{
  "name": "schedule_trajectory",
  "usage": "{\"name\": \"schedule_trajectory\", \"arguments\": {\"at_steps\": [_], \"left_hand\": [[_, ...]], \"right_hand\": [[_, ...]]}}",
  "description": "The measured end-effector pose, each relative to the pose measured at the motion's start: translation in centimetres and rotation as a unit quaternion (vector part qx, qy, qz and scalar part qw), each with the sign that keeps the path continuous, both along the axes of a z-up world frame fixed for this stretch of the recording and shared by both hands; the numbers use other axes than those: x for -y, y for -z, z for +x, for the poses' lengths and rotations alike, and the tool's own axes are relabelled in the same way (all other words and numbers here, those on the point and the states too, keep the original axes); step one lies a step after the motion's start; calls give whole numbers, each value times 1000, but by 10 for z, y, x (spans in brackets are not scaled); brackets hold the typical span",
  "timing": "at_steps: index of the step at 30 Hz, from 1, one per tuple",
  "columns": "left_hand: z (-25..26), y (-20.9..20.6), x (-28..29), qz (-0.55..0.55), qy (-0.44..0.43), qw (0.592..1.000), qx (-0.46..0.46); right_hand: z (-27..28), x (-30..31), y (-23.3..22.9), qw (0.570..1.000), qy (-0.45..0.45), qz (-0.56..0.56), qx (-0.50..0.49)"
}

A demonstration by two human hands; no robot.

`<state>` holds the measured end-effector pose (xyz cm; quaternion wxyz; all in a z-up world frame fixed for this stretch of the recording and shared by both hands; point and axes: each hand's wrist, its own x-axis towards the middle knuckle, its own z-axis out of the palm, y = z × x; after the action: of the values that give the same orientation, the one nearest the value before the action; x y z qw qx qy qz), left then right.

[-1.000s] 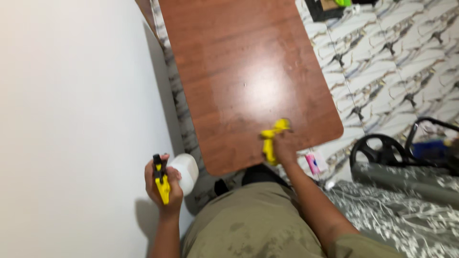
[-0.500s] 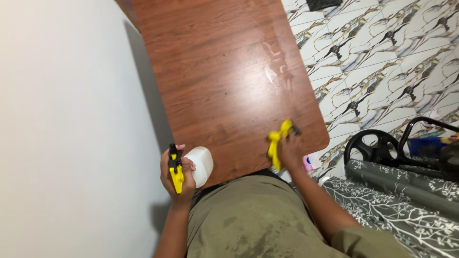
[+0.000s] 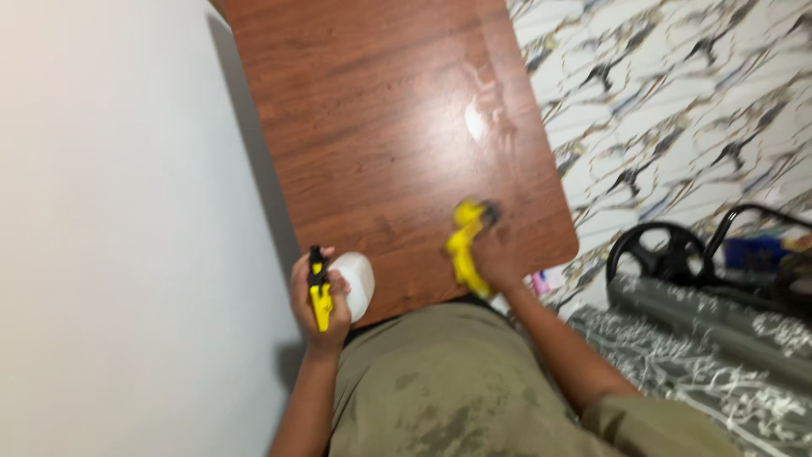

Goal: The person cleans a wooden table by spraying a liquid from a spray bottle and wiping the surface with a yellow cloth. The person repeatedly sprays and wipes different sections of the table.

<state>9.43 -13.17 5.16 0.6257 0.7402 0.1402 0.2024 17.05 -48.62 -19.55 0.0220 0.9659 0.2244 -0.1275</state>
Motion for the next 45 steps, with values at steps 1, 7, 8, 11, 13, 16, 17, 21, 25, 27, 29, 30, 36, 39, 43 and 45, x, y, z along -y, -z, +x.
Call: {"name": "schedule_trajectory", "arguments": {"at_steps": [1,7,8,11,13,16,17,21,25,27,29,30,36,39,43,45], "left_hand": [[1,1,-1,1,7,1000,8],[-4,-2,-15,-63,-13,998,27],[-5,-1,-17,-54,-17,998,17],[-16,1,-26,6,-7,1000,12],[-21,3,-36,-26,-23,999,23],[-26,5,-51,-34,-57,997,34],[-33,7,-53,-31,-76,996,28],[-44,10,-71,-38,-83,995,28],[-59,7,-86,-41,-112,992,42],[-60,8,-95,-40,-122,991,48],[-68,11,-104,-25,-120,992,32],[-74,13,-106,-36,-121,992,23],[-91,14,-128,-52,-119,991,14],[-99,8,-137,-39,-121,992,-3],[-102,7,-150,-13,-128,992,-7],[-111,10,-154,-21,-131,991,-5]], "right_hand": [[12,0,1,995,47,-82,-31],[-25,-30,-29,991,-37,116,59],[-12,-30,-31,996,-34,67,43],[8,-28,-27,997,36,43,45],[2,-17,-20,961,159,183,130],[-25,-46,11,990,-17,104,96],[-15,-39,18,994,-25,61,92],[23,-30,23,992,-55,-101,57],[-14,-56,13,987,44,78,134],[-39,-95,14,989,-74,95,86],[-28,-110,16,988,-111,73,79],[-8,-104,12,994,-85,8,64],[-45,-140,-7,985,31,106,129],[-50,-168,0,989,-118,71,54],[-14,-172,-26,995,39,51,82],[-30,-192,-39,985,81,106,107]]}}
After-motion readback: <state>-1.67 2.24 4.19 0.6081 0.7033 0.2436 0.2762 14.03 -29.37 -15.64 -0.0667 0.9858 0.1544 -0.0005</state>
